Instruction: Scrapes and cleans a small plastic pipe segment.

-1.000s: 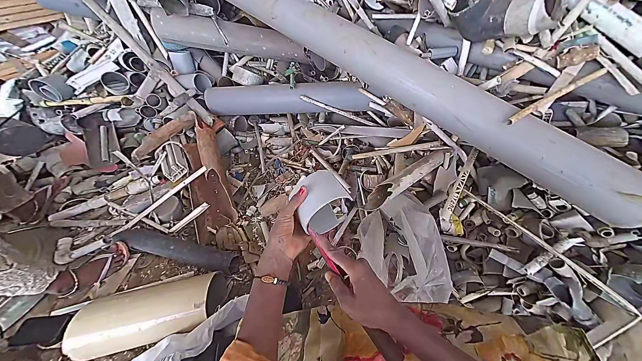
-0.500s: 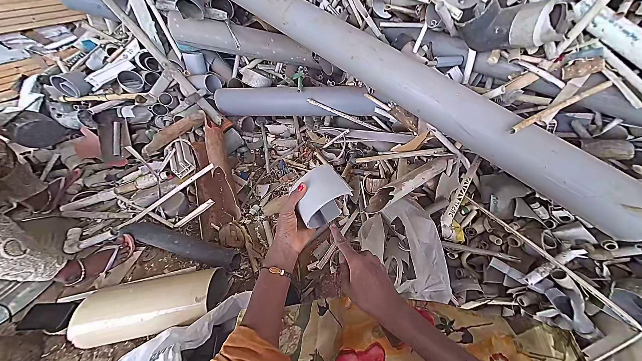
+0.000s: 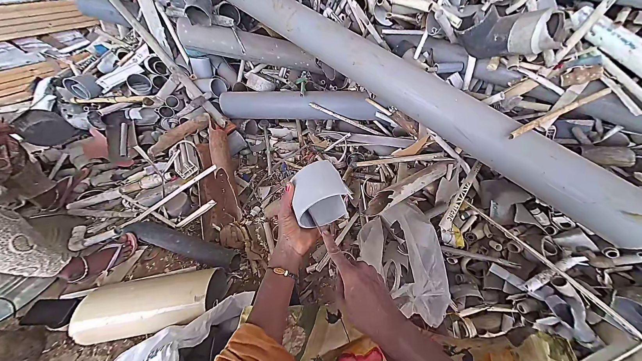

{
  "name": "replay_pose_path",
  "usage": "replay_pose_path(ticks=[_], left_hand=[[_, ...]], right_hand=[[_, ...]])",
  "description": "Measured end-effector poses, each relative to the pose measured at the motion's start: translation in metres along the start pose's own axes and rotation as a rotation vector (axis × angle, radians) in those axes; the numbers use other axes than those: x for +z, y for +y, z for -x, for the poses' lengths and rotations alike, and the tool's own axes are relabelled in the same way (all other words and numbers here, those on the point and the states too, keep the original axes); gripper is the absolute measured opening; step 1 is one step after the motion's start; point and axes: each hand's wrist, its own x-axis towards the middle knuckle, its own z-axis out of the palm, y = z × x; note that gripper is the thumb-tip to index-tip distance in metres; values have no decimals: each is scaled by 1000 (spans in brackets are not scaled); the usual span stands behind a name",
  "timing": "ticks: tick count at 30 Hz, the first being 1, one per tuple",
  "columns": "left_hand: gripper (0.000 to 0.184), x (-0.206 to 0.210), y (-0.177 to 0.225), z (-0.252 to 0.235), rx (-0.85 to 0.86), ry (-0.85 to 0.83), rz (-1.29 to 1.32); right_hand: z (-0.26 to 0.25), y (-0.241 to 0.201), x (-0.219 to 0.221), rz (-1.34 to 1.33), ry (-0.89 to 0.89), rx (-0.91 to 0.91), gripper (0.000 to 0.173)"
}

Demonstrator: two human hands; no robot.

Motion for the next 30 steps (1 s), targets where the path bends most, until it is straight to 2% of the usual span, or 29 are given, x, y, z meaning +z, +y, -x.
replay_pose_path(ticks=[3, 6, 8, 11, 14, 15, 16, 19, 21, 23, 24, 26, 27, 28, 30], left_hand=[[45, 3, -5, -3, -8, 54, -41], [43, 12, -8, -5, 60, 106, -136], [44, 10, -6, -5, 80, 128, -153], [40, 10, -7, -8, 86, 202, -180], [46, 9, -11, -14, -4, 317, -307], [48, 10, -12, -13, -17, 347, -370], [47, 13, -13, -13, 0, 366, -426], [24, 13, -15, -16, 119, 347, -609], [22, 6, -16, -21, 193, 286, -758], [20, -3, -19, -25, 277, 235, -944], [22, -6, -20, -24, 288, 228, -1031], [26, -6, -23, -20, 284, 257, -1113], [28, -3, -22, -20, 277, 283, -1115], [28, -3, -19, -18, 274, 300, -1109], [26, -4, -14, -16, 304, 295, -1131]], right_hand=[[-9, 6, -9, 54, -43, 96, 73], [5, 3, -2, 20, -6, -40, 70], [6, 7, 4, 39, -5, -57, 72], [-8, 24, -10, 151, -50, 108, 73], [-8, 34, -34, 66, -5, 240, 70], [-4, 38, -39, 30, 57, 261, 69], [1, 44, -40, -10, 194, 244, 67], [8, 65, -31, -162, 853, 1, 58], [2, 65, -24, -324, 1065, -146, 59], [-6, 63, -5, -391, 1043, -240, 61], [-8, 62, 5, -359, 923, -210, 61], [-6, 57, 2, -302, 419, 16, 63], [-10, 56, -4, -307, 336, 86, 65], [-9, 56, -6, -323, 406, 84, 64], [-2, 60, -10, -398, 687, -23, 63]])
